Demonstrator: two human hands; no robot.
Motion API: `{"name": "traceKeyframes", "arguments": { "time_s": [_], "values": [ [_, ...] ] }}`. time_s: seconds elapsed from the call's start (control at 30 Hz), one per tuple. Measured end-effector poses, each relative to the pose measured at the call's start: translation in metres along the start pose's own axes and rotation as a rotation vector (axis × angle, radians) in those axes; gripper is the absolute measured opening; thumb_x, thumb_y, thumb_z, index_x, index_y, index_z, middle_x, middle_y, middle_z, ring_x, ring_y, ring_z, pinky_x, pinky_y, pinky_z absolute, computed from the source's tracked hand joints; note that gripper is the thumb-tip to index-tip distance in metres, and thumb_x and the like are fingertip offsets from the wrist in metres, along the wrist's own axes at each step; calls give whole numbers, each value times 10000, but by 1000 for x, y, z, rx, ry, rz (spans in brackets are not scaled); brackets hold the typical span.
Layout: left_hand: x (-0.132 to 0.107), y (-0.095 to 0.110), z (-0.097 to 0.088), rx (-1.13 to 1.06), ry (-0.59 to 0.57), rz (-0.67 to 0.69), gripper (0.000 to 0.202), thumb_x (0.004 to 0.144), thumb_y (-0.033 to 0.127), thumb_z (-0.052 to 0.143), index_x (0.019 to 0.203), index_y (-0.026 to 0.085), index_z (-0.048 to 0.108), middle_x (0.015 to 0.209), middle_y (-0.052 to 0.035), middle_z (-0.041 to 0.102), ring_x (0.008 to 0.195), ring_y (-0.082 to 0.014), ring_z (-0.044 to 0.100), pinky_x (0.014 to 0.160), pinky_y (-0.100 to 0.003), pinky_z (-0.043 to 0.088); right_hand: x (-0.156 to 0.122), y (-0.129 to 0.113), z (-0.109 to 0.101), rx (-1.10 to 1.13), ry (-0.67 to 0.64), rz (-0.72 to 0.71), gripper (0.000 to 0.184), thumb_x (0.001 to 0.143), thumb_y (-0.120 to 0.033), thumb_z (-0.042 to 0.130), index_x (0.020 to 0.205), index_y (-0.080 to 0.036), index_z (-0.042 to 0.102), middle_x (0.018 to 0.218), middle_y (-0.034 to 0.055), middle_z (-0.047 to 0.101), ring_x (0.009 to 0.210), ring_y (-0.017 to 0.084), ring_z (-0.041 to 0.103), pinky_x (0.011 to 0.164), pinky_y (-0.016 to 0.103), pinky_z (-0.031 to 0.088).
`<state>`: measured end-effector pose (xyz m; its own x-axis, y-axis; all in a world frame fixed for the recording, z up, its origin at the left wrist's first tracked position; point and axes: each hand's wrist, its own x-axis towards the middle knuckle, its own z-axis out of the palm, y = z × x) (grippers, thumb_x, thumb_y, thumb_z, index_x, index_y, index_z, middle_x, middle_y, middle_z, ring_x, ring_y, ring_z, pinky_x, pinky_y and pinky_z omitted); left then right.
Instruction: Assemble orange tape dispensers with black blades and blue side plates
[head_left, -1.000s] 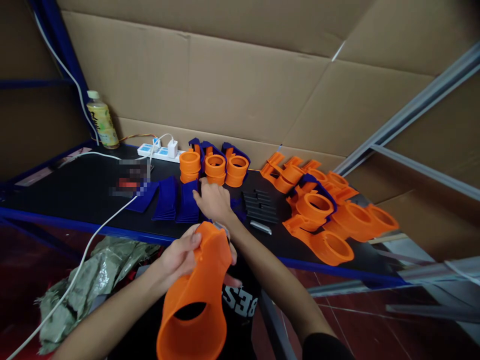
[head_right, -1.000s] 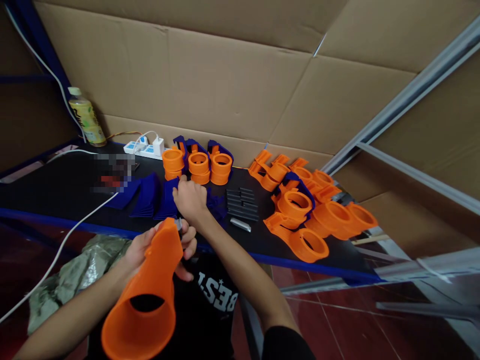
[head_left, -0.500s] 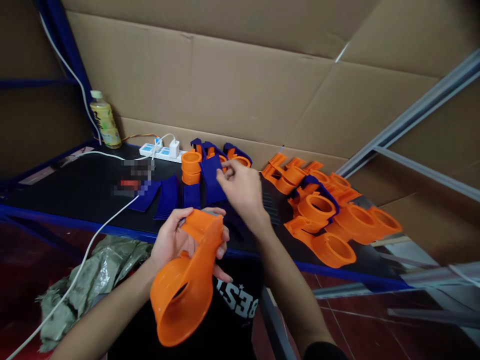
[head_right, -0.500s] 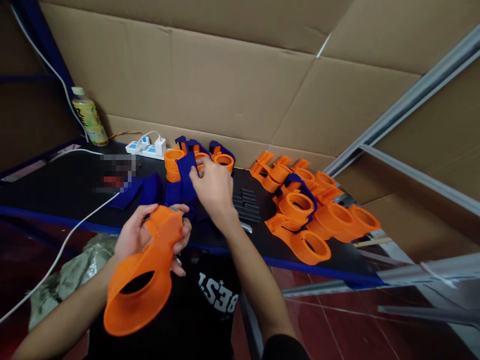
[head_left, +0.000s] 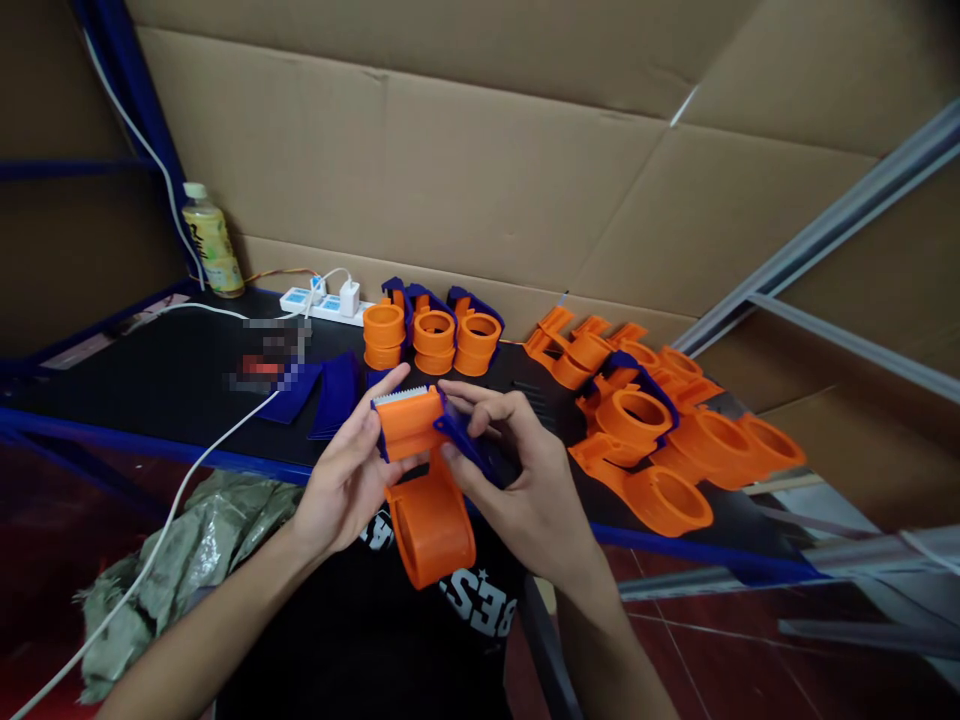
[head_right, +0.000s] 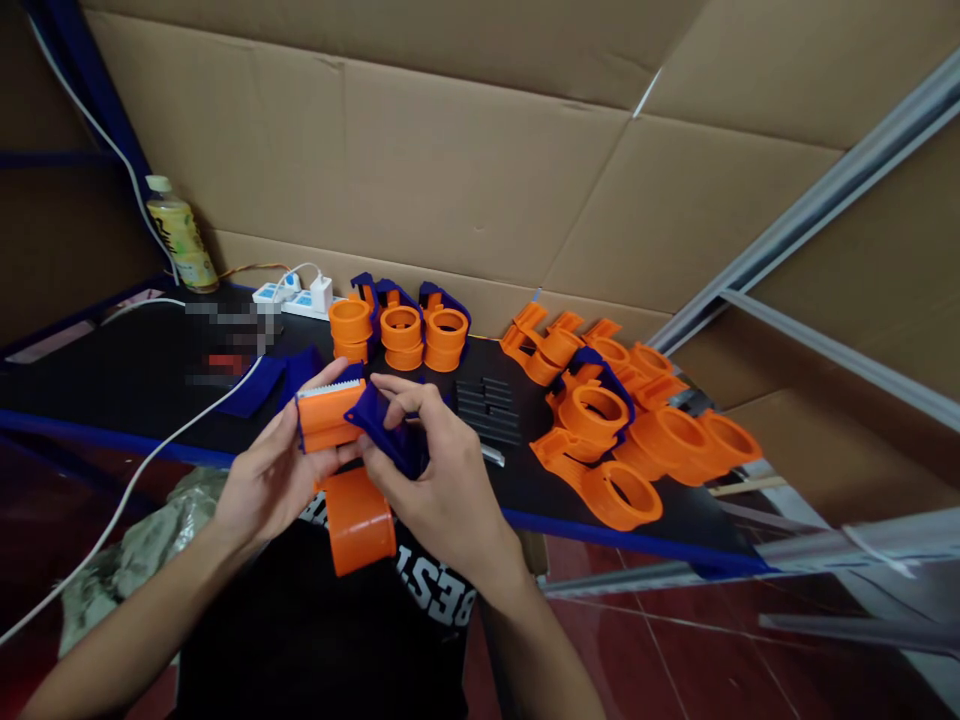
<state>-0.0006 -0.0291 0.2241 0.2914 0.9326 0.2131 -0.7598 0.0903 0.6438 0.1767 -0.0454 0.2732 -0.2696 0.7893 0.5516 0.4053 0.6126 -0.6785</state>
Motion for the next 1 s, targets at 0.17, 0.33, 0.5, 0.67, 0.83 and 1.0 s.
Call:
{"name": "traceKeyframes", "arguments": {
  "time_s": [0.17,0.33,0.5,0.67,0.83,1.0],
  "values": [
    [3,-7,-3,51,54,62,509,943,364,661,1427,239,566,1390,-137,646,1221,-301,649,960,-389,557,-6,3,2,-79,36,-46,251,886,-226,728,985,-253,500,1391,61,601,1276,220,596,1076,399,484],
    [3,-12,-10,142,130,84,539,891,331,736,1402,229,601,1367,-130,665,1213,-298,656,1004,-379,530,-14,0,5,-227,3,-86,230,899,-239,720,1040,-254,540,1427,69,570,1304,235,567,1091,408,464],
    [2,-14,-7,204,153,107,546,809,324,818,1319,194,673,1320,-132,690,1293,-309,595,1106,-386,452,-14,0,8,-230,5,-106,216,904,-230,712,1025,-253,534,1380,55,597,1273,212,585,1078,374,475],
    [2,-15,-8,225,160,95,576,782,329,841,1317,200,671,1289,-132,700,1275,-306,603,1088,-377,459,-15,2,6,-198,6,-79,202,902,-226,710,1014,-250,543,1387,52,596,1269,208,587,1082,373,471],
    [0,-16,-7,232,140,92,525,803,336,819,1290,205,673,1284,-119,690,1213,-281,628,1049,-356,478,-16,2,4,-150,20,-55,190,899,-224,709,984,-250,540,1354,54,617,1227,209,611,1061,383,484],
    [-2,-16,-8,305,81,99,560,767,294,843,1288,237,645,1251,-83,671,1130,-241,631,963,-299,502,-19,2,3,-113,24,-37,181,884,-225,723,957,-249,559,1343,66,619,1215,226,616,1049,405,487]
  ]
}}
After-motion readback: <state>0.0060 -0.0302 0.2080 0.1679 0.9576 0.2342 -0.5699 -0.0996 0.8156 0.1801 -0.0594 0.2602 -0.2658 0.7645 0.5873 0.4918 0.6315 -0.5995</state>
